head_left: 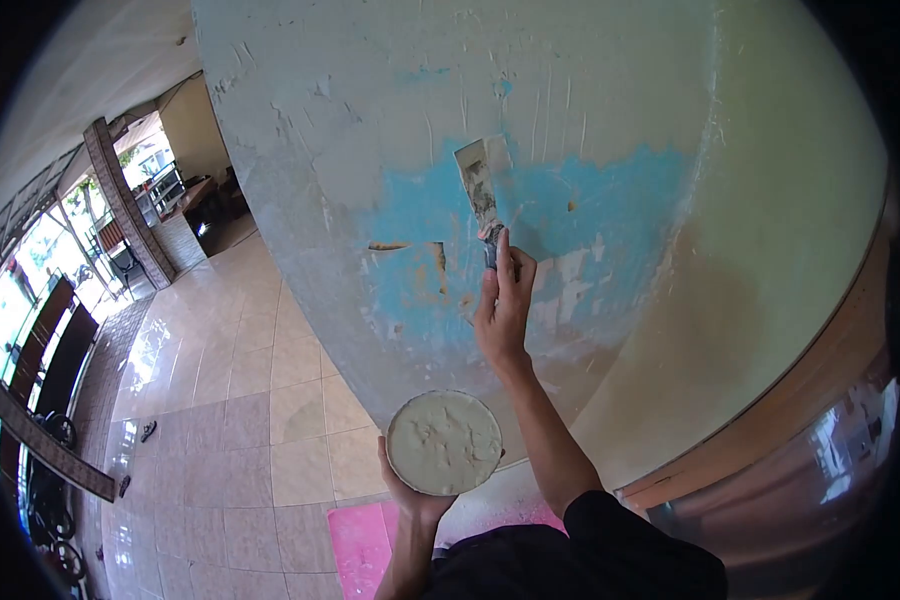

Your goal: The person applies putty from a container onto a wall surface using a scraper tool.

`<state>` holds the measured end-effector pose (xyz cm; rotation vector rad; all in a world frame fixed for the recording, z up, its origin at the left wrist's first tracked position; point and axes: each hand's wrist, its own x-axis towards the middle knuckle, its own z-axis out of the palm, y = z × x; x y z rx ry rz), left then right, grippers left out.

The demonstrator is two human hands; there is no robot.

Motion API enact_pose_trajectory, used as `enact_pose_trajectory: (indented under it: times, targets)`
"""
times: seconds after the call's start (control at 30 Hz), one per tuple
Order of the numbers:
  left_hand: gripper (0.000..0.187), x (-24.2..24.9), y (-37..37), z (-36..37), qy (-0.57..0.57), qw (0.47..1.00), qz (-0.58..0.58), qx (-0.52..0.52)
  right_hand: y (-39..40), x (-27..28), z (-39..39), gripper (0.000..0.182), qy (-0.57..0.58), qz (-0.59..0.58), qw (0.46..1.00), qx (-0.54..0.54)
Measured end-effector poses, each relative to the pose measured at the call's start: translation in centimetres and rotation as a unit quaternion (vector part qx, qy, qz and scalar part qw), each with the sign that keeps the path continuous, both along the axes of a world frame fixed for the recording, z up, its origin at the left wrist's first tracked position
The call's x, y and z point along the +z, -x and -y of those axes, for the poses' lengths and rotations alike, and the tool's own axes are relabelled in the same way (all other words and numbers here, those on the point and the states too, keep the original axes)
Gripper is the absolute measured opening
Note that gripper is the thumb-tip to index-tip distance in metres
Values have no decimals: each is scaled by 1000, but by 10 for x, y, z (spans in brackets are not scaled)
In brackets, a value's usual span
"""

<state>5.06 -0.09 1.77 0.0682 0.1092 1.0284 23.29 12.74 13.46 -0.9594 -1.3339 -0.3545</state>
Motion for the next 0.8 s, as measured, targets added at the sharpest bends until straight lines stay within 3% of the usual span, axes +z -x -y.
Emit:
enact_pose_trajectory:
  times: [0.2, 0.37, 0.53, 0.67, 0.8]
  targets:
    - [77, 2, 5, 1, 3, 999, -35, 10, 13, -7, -18, 56, 16, 52, 994, -94]
    - [78, -2, 9, 2, 15, 999, -35, 14, 11, -24, -1, 57, 76, 35, 994, -65]
    - [78, 3, 9, 3, -9, 999, -41, 12, -5, -52, 13, 57, 46, 51, 995, -72]
    - [77, 1, 8, 4, 2, 999, -47, 8, -17, -26, 13, 55, -21, 29, 996, -80]
    - [76, 6, 3, 4, -16, 999, -33, -7, -23, 12, 8, 50, -12, -1, 997, -77]
